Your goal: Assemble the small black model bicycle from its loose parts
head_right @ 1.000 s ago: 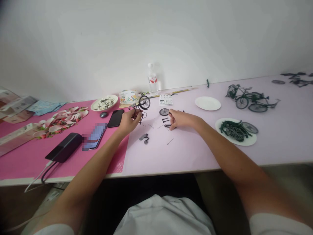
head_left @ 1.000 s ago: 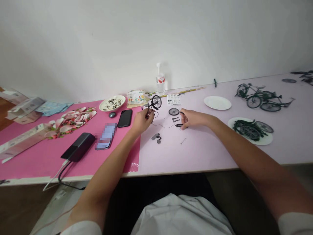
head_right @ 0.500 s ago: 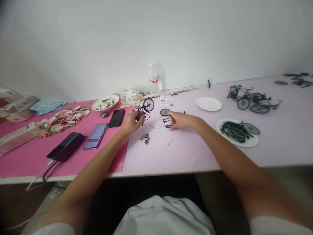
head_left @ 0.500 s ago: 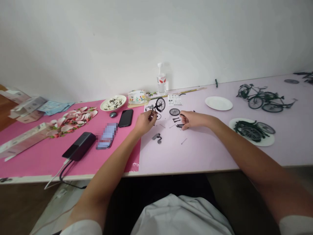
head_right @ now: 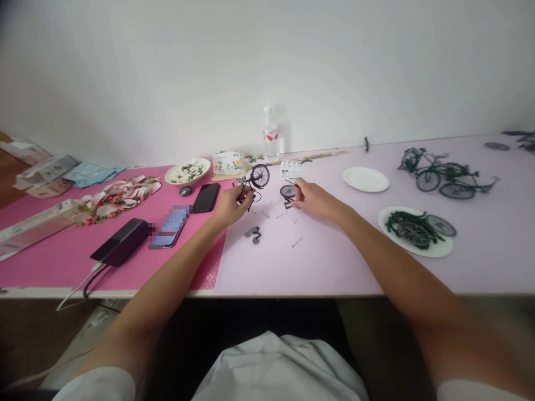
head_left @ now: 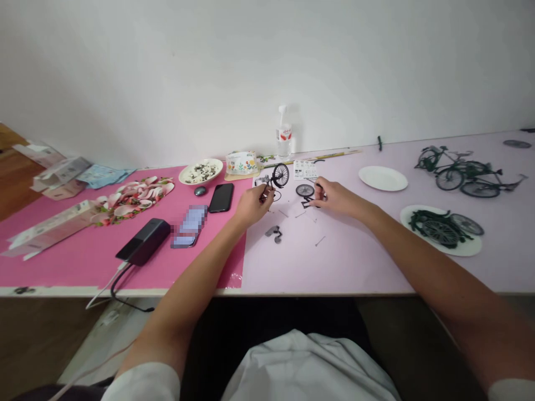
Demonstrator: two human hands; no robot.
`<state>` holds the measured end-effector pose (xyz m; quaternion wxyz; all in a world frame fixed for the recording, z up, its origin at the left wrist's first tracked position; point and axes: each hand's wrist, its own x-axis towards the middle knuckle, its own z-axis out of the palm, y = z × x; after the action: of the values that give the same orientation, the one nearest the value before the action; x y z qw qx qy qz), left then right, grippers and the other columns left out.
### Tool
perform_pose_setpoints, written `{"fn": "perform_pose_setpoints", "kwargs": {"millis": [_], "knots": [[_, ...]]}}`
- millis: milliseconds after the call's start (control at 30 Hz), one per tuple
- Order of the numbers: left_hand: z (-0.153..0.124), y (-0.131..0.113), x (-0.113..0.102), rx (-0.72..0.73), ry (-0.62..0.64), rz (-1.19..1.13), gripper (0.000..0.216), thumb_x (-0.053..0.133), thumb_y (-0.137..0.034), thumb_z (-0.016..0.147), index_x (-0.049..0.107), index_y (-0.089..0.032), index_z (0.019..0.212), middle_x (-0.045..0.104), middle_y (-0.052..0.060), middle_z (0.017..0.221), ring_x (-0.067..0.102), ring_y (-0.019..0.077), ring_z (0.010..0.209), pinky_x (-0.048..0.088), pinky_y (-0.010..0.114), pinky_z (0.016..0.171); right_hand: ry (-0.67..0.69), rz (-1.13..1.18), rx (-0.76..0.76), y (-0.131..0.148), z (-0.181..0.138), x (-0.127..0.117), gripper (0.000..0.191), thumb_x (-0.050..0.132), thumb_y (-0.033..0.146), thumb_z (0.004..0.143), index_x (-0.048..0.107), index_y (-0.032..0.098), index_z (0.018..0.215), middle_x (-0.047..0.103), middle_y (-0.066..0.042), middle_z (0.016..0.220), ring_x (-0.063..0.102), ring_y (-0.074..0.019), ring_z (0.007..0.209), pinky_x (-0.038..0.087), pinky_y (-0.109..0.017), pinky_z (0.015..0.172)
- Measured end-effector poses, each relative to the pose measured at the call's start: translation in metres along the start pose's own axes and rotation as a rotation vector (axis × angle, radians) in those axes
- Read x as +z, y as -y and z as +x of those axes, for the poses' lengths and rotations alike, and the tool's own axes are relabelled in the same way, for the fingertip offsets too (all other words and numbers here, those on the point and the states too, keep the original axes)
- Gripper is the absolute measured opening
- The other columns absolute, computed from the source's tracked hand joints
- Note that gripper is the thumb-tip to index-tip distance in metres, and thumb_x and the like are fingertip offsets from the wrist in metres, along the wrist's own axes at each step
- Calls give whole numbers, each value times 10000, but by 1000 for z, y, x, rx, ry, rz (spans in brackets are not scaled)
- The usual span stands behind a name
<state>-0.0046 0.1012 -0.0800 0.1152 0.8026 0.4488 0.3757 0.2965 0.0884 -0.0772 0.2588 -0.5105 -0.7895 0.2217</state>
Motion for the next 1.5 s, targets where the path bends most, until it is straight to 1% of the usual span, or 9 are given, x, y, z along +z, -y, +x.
{"fn": "perform_pose_setpoints", "kwargs": {"millis": [167,400,600,733,900,1033,1200,1367,1500], "knots": [[0,0,0,21,2,-11,253,535,-328,987,516,-216,761,774,84,854,594,153,643,430,278,630,-1,-33,33,3,-1,-2,306,713,380,894,427,274,914,699,-15,900,637,-223,780,446,-344,688],[-1,1,-1,48,8,28,228,540,-310,991,564,-208,790,778,86,880,625,159,666,440,274,633,138,-114,120,-9,-1,-9,340,751,367,846,427,272,882,712,-15,896,649,-241,791,443,-349,678],[-1,-3,-2,37,17,54,225,538,-312,997,568,-208,800,769,80,878,602,159,651,414,279,627,-7,-82,70,-3,-1,-8,211,649,382,930,471,269,921,721,-50,959,647,-248,825,452,-359,704],[-1,-3,-2,24,22,51,230,538,-321,996,555,-212,795,757,76,855,599,160,652,401,279,631,-81,-24,3,16,-2,5,174,630,374,943,495,265,933,716,-56,1017,615,-229,796,440,-356,710],[0,1,-1,20,20,35,234,550,-347,997,585,-210,810,746,78,834,583,159,638,401,277,632,23,81,-155,45,-12,35,176,696,374,916,571,256,954,680,-35,973,630,-223,824,454,-355,754],[0,3,1,9,12,20,207,576,-345,986,626,-202,846,755,86,852,597,167,656,417,278,646,132,175,-272,69,-26,62,306,797,435,878,609,262,1046,673,-35,1028,648,-223,884,494,-354,796],[0,1,2,-7,23,15,202,544,-306,987,625,-196,839,769,81,872,578,160,643,404,281,641,205,190,-368,77,-34,86,233,755,335,918,535,260,912,676,-36,978,664,-232,893,510,-370,790],[-1,-2,4,-26,28,-49,213,543,-316,979,621,-187,828,780,73,897,568,143,638,404,275,644,189,275,-325,73,-34,89,249,703,337,949,476,267,872,716,-32,965,714,-239,937,538,-380,800],[-2,-3,7,-63,28,-147,201,568,-335,968,672,-179,894,763,46,843,604,150,672,443,273,669,66,328,-294,73,-32,79,271,677,372,959,441,282,861,770,-55,1037,753,-266,1011,567,-410,830]]}}
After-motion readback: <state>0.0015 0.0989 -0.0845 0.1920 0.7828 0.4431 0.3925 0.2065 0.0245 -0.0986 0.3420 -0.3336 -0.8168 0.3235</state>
